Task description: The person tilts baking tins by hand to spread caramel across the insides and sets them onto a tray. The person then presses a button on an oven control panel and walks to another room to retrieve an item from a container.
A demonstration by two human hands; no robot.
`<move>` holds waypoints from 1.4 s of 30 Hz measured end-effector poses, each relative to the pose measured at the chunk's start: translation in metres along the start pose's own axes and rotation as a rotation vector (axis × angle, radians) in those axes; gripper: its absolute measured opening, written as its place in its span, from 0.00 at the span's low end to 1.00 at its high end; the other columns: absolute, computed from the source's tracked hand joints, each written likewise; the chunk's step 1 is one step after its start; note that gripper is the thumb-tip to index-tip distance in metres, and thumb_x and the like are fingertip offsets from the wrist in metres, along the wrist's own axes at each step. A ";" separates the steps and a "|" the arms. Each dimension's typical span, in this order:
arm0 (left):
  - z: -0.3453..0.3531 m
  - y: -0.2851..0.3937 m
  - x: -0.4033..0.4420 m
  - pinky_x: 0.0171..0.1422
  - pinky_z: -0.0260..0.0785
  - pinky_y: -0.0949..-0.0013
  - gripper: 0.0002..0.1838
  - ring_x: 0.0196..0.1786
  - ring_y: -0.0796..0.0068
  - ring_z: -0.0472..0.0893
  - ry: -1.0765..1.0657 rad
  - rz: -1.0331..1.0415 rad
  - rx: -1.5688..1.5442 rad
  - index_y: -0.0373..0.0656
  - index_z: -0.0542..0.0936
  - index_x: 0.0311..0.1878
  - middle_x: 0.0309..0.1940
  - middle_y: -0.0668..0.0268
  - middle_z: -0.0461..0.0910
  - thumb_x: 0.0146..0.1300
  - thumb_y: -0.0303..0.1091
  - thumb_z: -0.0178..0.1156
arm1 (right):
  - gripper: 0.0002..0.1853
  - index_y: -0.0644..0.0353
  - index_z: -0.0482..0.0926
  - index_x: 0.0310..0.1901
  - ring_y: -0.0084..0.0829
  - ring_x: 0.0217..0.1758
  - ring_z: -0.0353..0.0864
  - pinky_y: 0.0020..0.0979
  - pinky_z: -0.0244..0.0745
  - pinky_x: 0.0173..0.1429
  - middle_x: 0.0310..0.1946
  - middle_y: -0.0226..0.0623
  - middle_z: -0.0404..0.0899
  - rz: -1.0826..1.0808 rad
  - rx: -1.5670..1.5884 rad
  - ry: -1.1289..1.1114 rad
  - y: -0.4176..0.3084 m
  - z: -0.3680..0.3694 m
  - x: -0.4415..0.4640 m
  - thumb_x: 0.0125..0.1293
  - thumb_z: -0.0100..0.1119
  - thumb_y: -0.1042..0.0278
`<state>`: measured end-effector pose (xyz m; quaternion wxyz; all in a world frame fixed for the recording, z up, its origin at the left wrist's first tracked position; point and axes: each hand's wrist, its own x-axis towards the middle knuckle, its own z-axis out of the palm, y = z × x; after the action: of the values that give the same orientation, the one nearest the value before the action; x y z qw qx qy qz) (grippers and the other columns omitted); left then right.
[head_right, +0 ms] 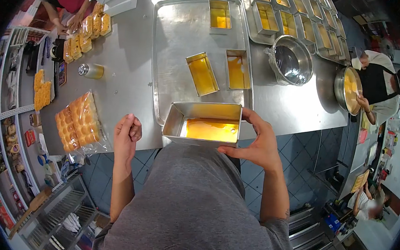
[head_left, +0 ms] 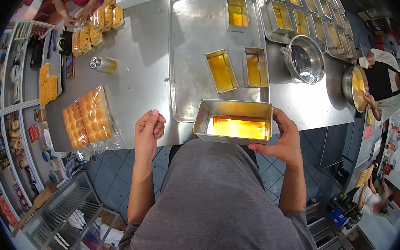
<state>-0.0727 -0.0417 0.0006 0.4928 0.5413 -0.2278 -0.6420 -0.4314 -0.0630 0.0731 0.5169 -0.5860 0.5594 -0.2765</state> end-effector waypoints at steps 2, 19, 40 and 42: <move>-0.001 0.000 0.000 0.25 0.50 0.79 0.18 0.21 0.88 0.58 -0.003 0.011 -0.004 0.42 0.79 0.32 0.18 0.78 0.61 0.79 0.41 0.54 | 0.46 0.63 0.77 0.62 0.32 0.64 0.78 0.34 0.62 0.75 0.55 0.35 0.82 -0.002 -0.008 -0.002 -0.001 0.000 0.000 0.37 0.86 0.63; -0.016 -0.004 -0.015 0.24 0.49 0.80 0.18 0.20 0.88 0.57 -0.004 0.060 -0.067 0.43 0.78 0.31 0.18 0.78 0.60 0.79 0.42 0.54 | 0.48 0.64 0.76 0.62 0.34 0.62 0.80 0.34 0.69 0.71 0.53 0.38 0.83 -0.069 -0.244 0.079 -0.033 0.006 -0.023 0.34 0.87 0.62; -0.016 -0.003 -0.015 0.24 0.45 0.78 0.19 0.19 0.88 0.57 -0.072 0.041 -0.068 0.42 0.79 0.31 0.18 0.79 0.60 0.79 0.41 0.54 | 0.46 0.59 0.75 0.62 0.44 0.65 0.78 0.40 0.74 0.68 0.61 0.42 0.81 -0.518 -0.574 0.252 -0.065 0.004 -0.025 0.33 0.82 0.73; -0.016 -0.003 -0.014 0.24 0.45 0.78 0.19 0.19 0.88 0.56 -0.079 0.045 -0.062 0.42 0.79 0.31 0.18 0.79 0.59 0.79 0.41 0.54 | 0.46 0.59 0.75 0.62 0.44 0.65 0.78 0.40 0.74 0.68 0.61 0.42 0.81 -0.521 -0.581 0.253 -0.066 0.004 -0.025 0.34 0.82 0.73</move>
<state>-0.0603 -0.0243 0.0004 0.5142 0.4947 -0.2394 -0.6585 -0.4088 -0.0492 0.1386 0.1696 -0.7909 0.5065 -0.2985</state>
